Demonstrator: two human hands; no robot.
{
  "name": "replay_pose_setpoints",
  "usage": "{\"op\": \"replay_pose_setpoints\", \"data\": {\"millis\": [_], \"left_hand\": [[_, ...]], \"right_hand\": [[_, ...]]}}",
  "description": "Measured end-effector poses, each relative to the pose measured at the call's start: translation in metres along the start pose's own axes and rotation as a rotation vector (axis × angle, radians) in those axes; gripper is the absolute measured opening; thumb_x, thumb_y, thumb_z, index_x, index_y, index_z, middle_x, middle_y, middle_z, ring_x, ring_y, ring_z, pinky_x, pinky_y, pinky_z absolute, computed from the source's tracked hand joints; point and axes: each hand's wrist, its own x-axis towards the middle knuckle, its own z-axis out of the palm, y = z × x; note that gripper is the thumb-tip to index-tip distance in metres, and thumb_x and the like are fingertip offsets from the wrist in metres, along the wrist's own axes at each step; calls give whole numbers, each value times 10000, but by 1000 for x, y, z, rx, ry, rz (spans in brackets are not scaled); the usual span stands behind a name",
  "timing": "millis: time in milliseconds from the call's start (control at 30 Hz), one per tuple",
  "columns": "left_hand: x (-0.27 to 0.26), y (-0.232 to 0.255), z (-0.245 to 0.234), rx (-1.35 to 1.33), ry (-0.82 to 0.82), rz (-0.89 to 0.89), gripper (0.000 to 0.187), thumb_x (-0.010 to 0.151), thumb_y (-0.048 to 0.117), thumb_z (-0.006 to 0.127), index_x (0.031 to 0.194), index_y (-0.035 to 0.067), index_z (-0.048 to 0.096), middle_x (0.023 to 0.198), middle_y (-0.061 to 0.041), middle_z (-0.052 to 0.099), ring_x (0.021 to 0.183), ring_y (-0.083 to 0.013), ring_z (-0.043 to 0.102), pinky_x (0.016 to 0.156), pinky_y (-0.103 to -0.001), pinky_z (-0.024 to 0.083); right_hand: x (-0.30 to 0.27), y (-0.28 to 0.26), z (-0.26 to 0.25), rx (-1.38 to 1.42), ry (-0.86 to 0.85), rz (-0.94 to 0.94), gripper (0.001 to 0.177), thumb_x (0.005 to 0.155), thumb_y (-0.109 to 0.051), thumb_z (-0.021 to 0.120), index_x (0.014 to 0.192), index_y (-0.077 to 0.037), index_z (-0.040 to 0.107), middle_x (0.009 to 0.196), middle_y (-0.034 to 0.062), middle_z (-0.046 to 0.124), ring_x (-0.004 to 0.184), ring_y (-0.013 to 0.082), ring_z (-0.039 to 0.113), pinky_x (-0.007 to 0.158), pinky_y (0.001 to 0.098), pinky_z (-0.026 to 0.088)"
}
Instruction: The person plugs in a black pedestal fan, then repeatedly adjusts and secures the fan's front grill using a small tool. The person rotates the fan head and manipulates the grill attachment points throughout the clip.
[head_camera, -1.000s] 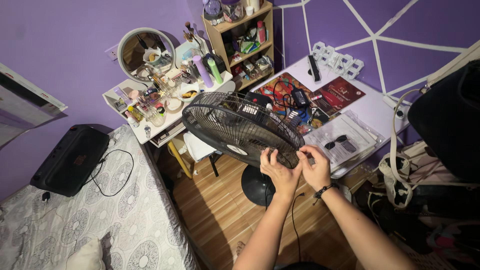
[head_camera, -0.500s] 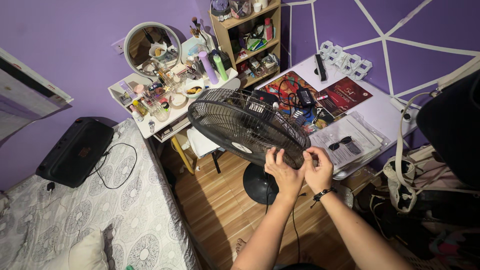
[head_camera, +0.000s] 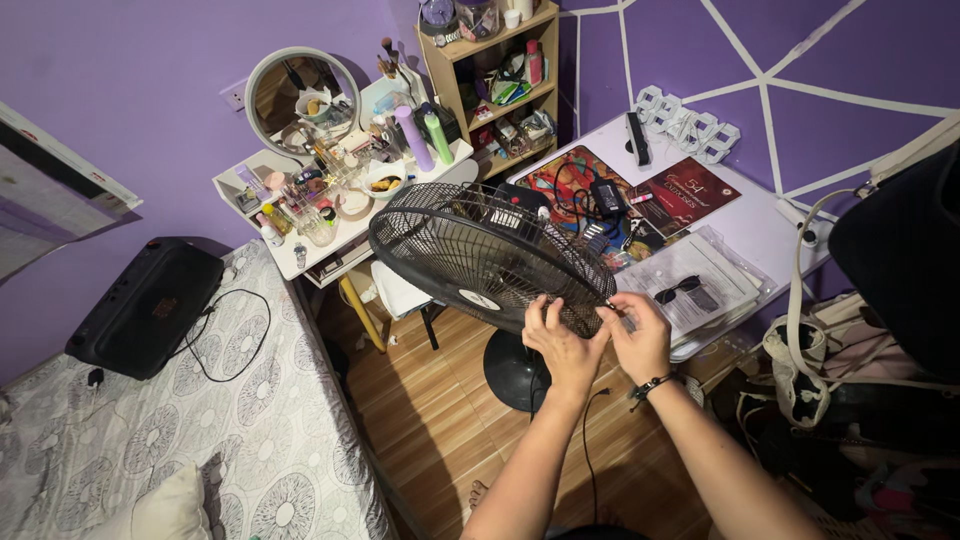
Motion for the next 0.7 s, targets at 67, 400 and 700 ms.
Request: {"op": "replay_pose_setpoints", "data": {"millis": [67,400,700], "left_hand": [[0,-1,-2,5,-12,3,933,708,403,927,1397,90,381,1444,-212,411,1345,-401,406,1058,-546,292],[2,-8,-11,-6,-31,23,967,669,399,961,1401,107,401,1434,-176,424,1344,-375,416,1061,-518,290],[0,-10,-12,-23,-56,31,984,667,388,963,1421,111,396,1451,-188,417,1364,-382,401,1070,-518,284]], "right_hand": [[-3,19,2,157,-26,46,251,883,-51,785,1086,20,656,981,62,686,891,121,646,817,252,537],[-24,74,11,371,18,254,191,908,16,762,1083,27,686,967,38,703,857,89,638,782,228,525],[-14,58,7,349,-14,34,154,937,58,722,1082,58,671,1100,94,656,978,130,650,893,256,540]]}}
